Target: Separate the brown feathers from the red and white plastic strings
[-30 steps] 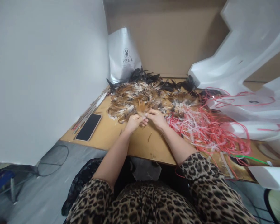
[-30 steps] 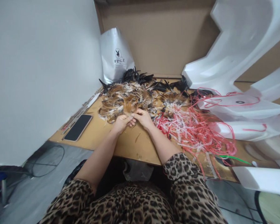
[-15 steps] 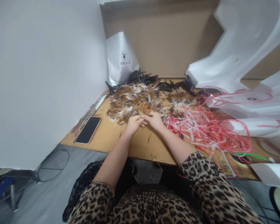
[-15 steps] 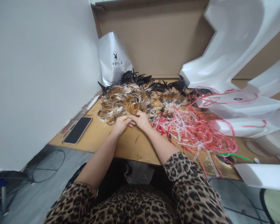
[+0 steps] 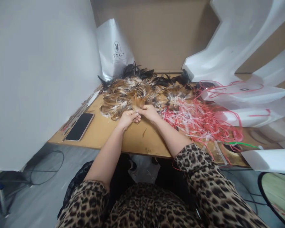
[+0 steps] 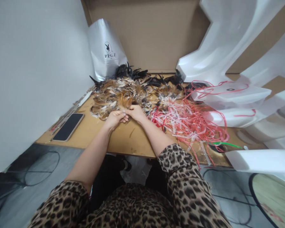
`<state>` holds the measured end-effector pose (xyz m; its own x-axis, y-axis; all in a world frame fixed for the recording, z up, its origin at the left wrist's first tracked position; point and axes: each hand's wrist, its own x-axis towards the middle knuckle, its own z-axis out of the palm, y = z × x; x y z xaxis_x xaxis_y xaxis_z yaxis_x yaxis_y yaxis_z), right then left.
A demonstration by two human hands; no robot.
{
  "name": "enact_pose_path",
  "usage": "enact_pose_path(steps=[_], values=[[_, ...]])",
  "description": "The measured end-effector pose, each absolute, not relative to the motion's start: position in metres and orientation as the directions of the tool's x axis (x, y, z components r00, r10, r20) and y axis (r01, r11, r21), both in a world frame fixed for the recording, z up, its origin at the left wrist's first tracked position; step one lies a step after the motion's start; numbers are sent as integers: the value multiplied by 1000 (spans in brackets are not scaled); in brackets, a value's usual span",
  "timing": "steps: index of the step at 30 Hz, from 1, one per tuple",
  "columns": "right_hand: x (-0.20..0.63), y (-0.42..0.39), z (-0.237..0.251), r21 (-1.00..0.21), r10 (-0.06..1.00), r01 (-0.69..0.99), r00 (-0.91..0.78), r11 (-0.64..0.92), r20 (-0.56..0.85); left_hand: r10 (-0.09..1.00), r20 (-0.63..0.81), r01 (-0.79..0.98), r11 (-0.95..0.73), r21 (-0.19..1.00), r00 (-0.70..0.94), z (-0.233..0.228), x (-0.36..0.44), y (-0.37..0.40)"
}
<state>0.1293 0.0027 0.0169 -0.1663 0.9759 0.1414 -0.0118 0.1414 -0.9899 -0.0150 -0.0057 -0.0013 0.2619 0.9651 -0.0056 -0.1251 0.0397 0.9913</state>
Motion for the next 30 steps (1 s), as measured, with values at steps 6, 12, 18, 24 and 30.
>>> enact_pose_path(steps=[6,12,18,24,30], values=[[118,0,12,-985,993,-153,-82,75,89,963,-20,-192,74,979,268,-2,-15,-3],[115,-2,11,-967,998,-255,-61,14,31,964,-45,-222,106,969,264,-3,-13,-4],[110,1,3,-976,991,-189,-65,107,121,975,-77,-273,133,953,208,-2,-13,-3],[112,2,-5,-907,912,103,-105,408,397,984,-69,-485,141,863,164,3,-19,-2],[125,-3,2,-644,803,492,-242,586,545,953,-100,-461,228,858,285,4,-18,-6]])
